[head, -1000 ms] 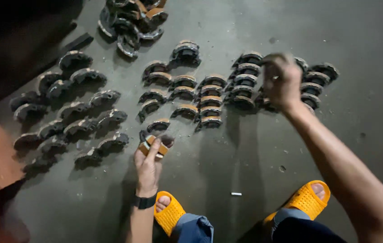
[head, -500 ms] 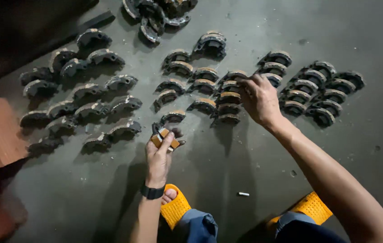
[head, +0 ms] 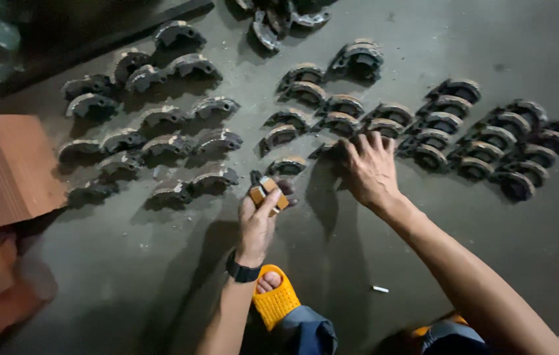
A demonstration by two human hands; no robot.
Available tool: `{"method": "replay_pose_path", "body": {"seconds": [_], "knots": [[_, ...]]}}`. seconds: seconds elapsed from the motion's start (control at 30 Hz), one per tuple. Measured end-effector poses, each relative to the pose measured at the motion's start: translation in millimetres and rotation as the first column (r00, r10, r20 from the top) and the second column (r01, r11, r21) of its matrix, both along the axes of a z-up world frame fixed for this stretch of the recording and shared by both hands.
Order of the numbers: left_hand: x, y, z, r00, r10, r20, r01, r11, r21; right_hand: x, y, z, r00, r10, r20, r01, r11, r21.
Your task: Sorting and inspecting motorcycle drum brake shoes on the floor.
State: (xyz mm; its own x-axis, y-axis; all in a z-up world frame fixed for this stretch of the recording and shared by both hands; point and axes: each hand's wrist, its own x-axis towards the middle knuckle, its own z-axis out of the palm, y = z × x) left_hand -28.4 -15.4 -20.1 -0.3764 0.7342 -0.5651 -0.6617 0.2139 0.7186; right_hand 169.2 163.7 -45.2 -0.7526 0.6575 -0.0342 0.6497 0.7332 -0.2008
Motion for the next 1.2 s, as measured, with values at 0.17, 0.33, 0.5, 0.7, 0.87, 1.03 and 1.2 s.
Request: {"method": "replay_pose_path", "body": {"seconds": [0.17, 0.33, 0.5, 0.7, 0.87, 1.03, 1.2], "knots": [[-5.9, -1.3, 1.6, 1.000, -0.019, 0.015, 0.019, 1.000, 0.006, -13.9, -3.4, 2.1, 0.997, -0.067, 0.033, 0.069, 0.996, -0.063], [-10.0, -5.7, -8.9, 1.000, -0.016, 0.022, 0.016, 0.999, -0.036, -35.7, -10.1, 0.0, 0.996, -0.086, 0.016, 0.086, 0.994, -0.061], [-17.5, 6.6, 2.1, 0.998, -0.049, 0.028, 0.049, 0.999, 0.001, -54.8, -13.1, 2.2, 0.973, -0.037, -0.226, 0.013, 0.994, -0.106], [-31.8, 24.7, 25.3, 0.992, -0.117, -0.038, 0.118, 0.993, 0.029, -58.8, -10.3, 7.1, 0.929, -0.110, -0.355, 0.046, 0.982, -0.185], [-31.1, 26.4, 5.4, 0.984, -0.155, -0.091, 0.150, 0.987, -0.058, -100.1, 20.8, 13.2, 0.938, -0.147, -0.313, 0.120, 0.987, -0.105], [-37.6, 39.2, 6.1, 0.969, -0.180, -0.168, 0.180, 0.983, -0.015, -127.7, 28.2, -9.5, 0.994, -0.113, 0.001, 0.113, 0.993, 0.034], [-47.7, 47.7, 9.8, 0.828, -0.306, -0.469, 0.293, 0.951, -0.102, -117.4, 22.9, 17.2, 0.962, -0.274, -0.012, 0.256, 0.912, -0.319]]}}
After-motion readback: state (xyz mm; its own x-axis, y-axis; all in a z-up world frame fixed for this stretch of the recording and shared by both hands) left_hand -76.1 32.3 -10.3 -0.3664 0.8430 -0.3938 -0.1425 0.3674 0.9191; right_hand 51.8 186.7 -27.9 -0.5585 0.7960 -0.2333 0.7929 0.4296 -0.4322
